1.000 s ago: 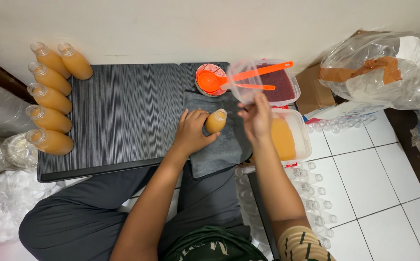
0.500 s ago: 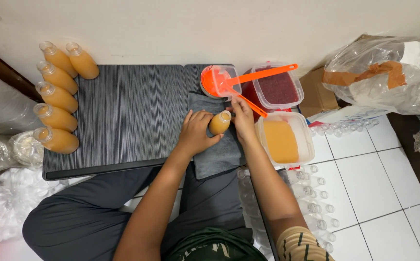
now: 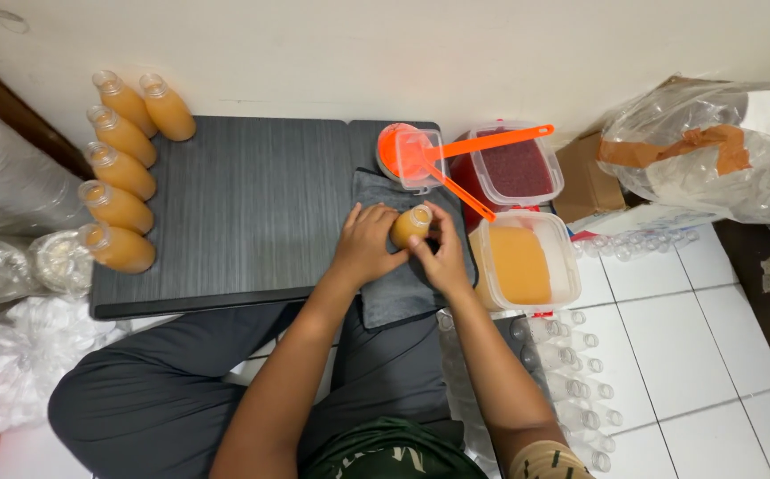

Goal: The person scoops an orange liquid from a large container using an orange ladle and pours it into small plastic bottles. The filled bottles are placed on a black tray. The person also arranges empty bottles on the floor and uses a small container as a funnel to assist with pouring.

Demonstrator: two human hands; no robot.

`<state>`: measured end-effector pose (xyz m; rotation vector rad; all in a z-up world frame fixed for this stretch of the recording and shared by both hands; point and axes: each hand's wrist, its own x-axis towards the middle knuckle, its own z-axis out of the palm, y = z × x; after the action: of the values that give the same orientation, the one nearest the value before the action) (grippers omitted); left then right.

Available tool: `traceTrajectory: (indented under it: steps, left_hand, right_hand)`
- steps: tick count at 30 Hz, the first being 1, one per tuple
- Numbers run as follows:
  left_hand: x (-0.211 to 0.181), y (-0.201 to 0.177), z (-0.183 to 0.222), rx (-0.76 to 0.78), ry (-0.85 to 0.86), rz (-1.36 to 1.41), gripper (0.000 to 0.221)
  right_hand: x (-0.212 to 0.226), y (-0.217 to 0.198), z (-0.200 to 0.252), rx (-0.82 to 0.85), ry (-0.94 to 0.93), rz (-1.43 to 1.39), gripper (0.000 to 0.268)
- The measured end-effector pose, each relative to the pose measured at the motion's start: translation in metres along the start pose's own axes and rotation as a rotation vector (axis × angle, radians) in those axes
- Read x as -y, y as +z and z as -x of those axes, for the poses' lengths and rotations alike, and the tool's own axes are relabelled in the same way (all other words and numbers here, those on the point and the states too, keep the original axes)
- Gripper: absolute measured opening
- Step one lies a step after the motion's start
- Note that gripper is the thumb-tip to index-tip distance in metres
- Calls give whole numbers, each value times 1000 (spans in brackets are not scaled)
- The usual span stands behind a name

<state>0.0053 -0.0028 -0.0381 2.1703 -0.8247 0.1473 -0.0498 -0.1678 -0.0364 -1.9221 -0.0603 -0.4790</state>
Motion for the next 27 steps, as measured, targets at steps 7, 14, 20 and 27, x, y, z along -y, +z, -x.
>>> traceTrajectory:
  steps: [7, 14, 20, 27]
  left_hand:
    - [8, -22, 8, 64, -38, -80, 81]
    - [0, -159, 42, -113, -62, -70, 65]
    - [60, -257, 88, -699, 59, -10, 37]
    - [165, -283, 112, -849, -281, 361, 28]
  right_hand:
    - [6, 8, -1, -31, -133, 140, 63]
    - [16, 15, -2, -55, -133, 209, 56]
    - [56, 52, -18, 32, -140, 192, 61]
    - [93, 146, -54, 278, -198, 26, 60]
